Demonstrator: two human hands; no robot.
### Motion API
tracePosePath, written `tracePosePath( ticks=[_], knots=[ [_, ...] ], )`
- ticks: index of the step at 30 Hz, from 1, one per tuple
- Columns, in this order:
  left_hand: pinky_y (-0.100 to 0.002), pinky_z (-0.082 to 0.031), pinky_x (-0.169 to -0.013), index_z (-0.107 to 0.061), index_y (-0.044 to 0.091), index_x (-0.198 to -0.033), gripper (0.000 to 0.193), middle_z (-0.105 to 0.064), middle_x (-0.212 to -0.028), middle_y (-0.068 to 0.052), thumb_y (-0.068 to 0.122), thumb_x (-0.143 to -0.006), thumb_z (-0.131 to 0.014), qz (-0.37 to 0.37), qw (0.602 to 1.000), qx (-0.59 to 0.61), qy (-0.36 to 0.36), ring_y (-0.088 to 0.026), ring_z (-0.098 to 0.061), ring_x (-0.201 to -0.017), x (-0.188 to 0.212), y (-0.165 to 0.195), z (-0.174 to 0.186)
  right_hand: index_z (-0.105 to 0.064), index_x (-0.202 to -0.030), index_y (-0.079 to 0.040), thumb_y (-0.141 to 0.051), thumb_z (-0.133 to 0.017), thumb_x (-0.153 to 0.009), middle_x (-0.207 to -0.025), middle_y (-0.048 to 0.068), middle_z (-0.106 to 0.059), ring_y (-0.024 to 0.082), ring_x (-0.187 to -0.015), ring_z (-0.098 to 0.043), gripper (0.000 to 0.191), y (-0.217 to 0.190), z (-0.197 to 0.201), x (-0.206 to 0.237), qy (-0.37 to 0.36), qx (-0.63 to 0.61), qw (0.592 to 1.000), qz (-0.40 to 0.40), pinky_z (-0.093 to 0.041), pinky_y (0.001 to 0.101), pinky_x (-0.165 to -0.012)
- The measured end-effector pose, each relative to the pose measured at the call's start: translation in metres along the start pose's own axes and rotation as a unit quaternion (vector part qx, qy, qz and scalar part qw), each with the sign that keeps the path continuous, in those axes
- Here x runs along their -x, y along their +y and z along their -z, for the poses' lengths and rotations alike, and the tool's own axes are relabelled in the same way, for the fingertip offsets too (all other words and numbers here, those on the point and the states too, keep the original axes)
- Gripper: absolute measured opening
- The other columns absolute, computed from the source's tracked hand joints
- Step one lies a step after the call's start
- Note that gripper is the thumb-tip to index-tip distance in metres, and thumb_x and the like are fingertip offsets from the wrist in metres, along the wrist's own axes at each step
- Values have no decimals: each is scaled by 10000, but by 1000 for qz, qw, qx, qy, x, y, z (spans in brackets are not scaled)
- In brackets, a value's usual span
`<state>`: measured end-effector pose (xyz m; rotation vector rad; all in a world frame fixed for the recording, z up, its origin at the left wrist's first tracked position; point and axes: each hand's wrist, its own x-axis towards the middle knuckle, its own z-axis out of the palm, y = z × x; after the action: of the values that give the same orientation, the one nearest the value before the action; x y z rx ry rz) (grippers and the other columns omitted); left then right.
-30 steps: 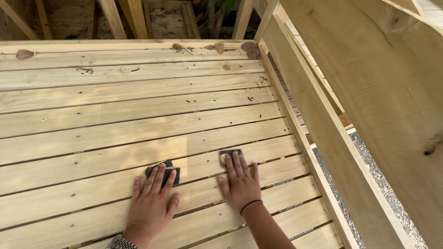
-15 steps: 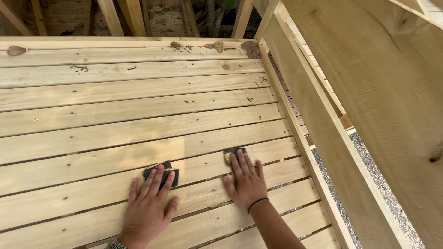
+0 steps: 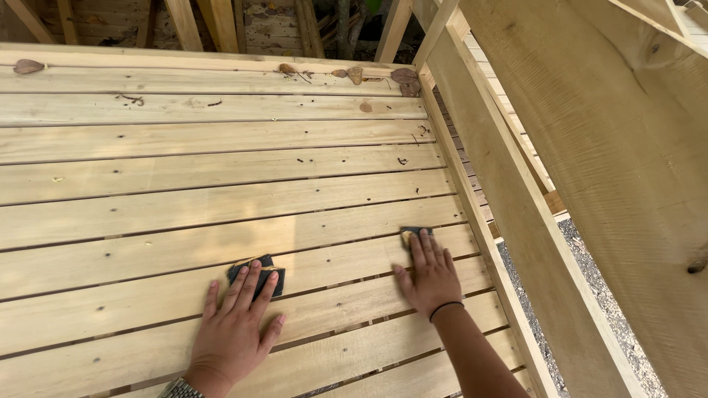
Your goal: The person sands the surface of a wooden slatted bench using a sanding block. They move the block back and forth along the slats, covering multiple areas of the bench surface.
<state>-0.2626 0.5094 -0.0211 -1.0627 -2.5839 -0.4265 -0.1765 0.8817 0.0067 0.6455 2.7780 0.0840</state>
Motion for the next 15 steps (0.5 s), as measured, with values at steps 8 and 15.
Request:
tracePosePath(
  ticks=[8, 15],
  knots=[
    [-558, -86, -1181, -257, 219, -1538, 671, -215, -1612, -91, 611, -994, -238, 7, 1000, 6, 11, -233, -234, -1456, 0, -2, -3, -73, -1570, 68, -741, -143, -966, -1639, 286, -81, 390, -1536, -50, 1012, -46, -7, 17, 2, 48, 998, -37, -80, 417, -1237],
    [-549, -85, -1189, -255, 228, -1549, 681, -211, -1630, -83, 609, -985, -226, 13, 1000, -6, -20, -212, -233, -1453, 3, -1, -3, -163, -1555, 38, -709, -172, -963, -1615, 274, -154, 360, -1535, -127, 953, -8, 12, 11, 17, 25, 996, -88, -100, 472, -1234]
  ],
)
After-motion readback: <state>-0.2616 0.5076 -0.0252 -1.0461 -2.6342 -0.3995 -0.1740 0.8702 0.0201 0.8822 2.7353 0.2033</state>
